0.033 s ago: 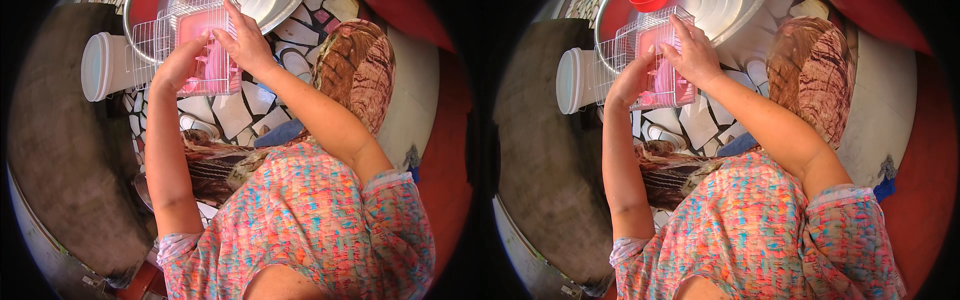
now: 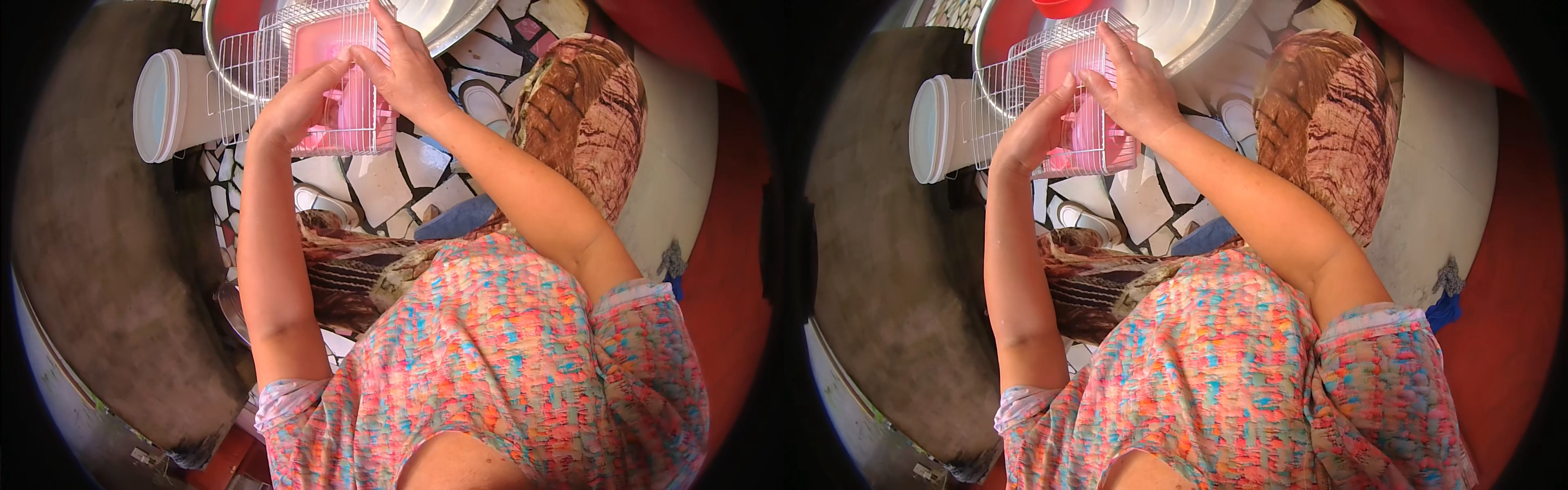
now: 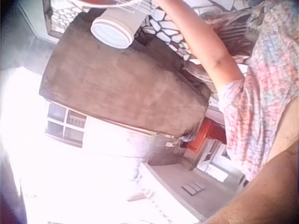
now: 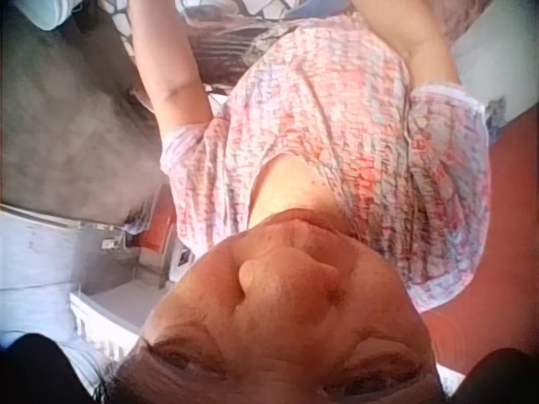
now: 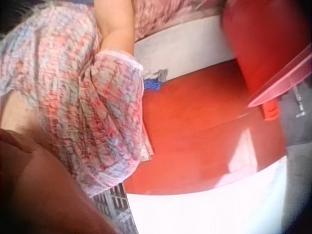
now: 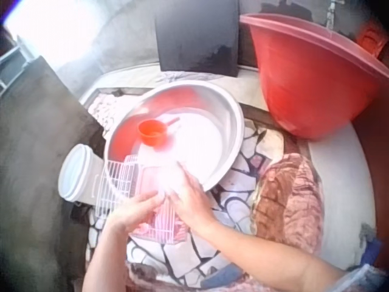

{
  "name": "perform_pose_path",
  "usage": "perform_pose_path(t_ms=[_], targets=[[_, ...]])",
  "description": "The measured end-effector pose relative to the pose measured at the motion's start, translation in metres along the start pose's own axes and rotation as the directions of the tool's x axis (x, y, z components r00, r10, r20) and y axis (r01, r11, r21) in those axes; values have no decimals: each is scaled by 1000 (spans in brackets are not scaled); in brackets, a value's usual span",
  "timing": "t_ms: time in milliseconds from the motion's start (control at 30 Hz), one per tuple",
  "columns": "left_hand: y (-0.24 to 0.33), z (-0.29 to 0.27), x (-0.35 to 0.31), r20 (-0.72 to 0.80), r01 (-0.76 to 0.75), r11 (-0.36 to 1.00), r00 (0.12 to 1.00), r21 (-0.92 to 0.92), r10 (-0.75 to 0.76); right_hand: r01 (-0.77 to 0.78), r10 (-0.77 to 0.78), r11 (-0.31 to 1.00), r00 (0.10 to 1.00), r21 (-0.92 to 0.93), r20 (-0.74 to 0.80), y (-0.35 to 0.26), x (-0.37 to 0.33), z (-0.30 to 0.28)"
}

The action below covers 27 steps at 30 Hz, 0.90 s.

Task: The person assembles a small pink and white wire cage by fitting the wire sides together and snapping them into the plastic base.

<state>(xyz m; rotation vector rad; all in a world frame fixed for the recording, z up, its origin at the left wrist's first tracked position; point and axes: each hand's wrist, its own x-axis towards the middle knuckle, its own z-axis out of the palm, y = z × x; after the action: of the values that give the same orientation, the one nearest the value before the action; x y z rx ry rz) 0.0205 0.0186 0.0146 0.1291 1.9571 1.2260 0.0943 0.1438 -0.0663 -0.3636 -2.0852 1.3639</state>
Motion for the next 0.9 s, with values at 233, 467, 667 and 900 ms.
perform_pose_path(t_ms=[233,467,667,900], targets=[[-7,-3,-5,113,-185,930,981,318,157,-40,25,984,996,171,85,0,3,9],[-18,-6,3,184,-154,984,973,85,137,-40,-32,969,959,245,282,3,4,7],[-24,-18,3,204,-129,984,967,-125,153,-390,303,863,908,321,290,14,-23,-2],[-36,-28,20,255,-136,971,949,-198,185,-480,345,761,869,437,355,9,-72,-1]])
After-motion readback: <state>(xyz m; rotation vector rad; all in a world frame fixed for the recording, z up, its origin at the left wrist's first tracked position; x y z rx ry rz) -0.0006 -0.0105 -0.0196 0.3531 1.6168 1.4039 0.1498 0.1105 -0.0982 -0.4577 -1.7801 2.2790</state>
